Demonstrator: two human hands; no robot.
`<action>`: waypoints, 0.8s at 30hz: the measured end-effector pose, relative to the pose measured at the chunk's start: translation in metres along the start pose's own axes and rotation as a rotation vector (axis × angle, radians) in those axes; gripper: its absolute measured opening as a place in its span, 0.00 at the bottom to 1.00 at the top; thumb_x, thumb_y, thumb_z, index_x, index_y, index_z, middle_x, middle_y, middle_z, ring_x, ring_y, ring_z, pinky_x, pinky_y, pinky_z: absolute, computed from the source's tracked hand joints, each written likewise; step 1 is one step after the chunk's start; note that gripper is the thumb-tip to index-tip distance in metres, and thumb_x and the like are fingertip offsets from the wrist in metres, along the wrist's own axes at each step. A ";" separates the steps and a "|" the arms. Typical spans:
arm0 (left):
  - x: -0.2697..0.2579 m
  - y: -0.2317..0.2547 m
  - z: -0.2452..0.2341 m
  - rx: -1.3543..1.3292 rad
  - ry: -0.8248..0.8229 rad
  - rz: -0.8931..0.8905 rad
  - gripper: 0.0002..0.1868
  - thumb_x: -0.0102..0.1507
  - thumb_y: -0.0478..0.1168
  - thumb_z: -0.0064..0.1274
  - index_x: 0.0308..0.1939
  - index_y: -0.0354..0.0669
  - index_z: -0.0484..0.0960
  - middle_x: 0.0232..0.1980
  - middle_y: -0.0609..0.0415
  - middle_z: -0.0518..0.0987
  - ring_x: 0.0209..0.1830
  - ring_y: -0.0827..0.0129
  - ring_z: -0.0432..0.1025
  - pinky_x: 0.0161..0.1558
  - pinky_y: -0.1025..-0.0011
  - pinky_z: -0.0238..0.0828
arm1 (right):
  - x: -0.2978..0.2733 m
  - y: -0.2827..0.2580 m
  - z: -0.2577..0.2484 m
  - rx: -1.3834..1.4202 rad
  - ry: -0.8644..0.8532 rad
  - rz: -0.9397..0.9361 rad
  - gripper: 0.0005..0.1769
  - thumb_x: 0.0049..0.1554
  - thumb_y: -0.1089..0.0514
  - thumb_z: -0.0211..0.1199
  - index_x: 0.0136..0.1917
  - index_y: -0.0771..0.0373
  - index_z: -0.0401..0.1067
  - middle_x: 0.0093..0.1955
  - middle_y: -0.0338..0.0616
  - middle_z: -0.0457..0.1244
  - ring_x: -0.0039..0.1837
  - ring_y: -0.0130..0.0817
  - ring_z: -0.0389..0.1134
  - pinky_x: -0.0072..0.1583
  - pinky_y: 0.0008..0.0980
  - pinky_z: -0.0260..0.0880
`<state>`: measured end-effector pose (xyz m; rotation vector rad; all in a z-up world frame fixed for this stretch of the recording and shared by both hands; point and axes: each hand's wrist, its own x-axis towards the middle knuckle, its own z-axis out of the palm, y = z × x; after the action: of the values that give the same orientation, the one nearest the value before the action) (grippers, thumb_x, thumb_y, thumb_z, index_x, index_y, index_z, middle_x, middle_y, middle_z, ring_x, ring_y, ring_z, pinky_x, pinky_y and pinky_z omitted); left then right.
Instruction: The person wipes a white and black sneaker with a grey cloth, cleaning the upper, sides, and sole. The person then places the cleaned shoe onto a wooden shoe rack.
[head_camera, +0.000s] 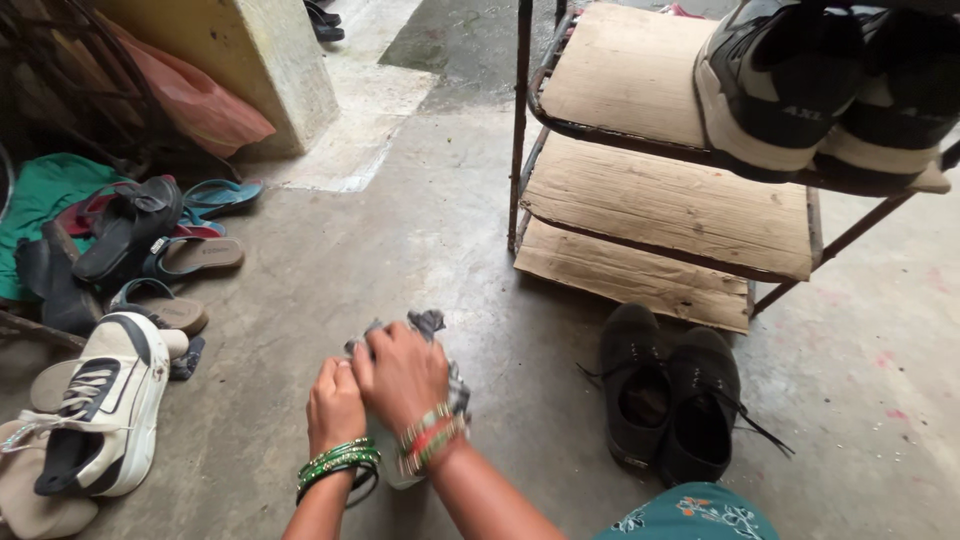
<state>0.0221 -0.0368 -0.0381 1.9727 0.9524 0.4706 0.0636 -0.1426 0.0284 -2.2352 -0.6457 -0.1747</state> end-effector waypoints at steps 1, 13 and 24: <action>0.003 0.000 -0.001 0.012 -0.003 -0.010 0.23 0.69 0.53 0.34 0.48 0.40 0.79 0.43 0.35 0.81 0.46 0.39 0.74 0.50 0.50 0.68 | -0.018 0.001 -0.003 0.063 0.105 -0.097 0.12 0.62 0.49 0.57 0.51 0.57 0.76 0.56 0.47 0.67 0.58 0.47 0.68 0.59 0.49 0.63; -0.006 -0.004 0.012 -0.030 0.033 0.131 0.30 0.73 0.59 0.24 0.59 0.44 0.75 0.56 0.38 0.80 0.56 0.38 0.72 0.55 0.51 0.66 | 0.018 0.002 -0.014 -0.163 -0.330 0.142 0.22 0.65 0.42 0.50 0.52 0.55 0.79 0.57 0.50 0.70 0.61 0.47 0.70 0.63 0.48 0.65; 0.025 -0.025 -0.011 -0.587 -0.086 -0.004 0.41 0.73 0.68 0.20 0.82 0.50 0.59 0.68 0.20 0.59 0.67 0.31 0.59 0.65 0.51 0.62 | -0.065 0.011 -0.002 0.056 0.239 -0.508 0.17 0.64 0.49 0.56 0.62 0.53 0.75 0.70 0.51 0.64 0.73 0.48 0.65 0.69 0.51 0.60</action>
<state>0.0202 -0.0035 -0.0541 1.4452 0.6657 0.5808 0.0135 -0.1762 0.0014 -1.9183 -1.0568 -0.6567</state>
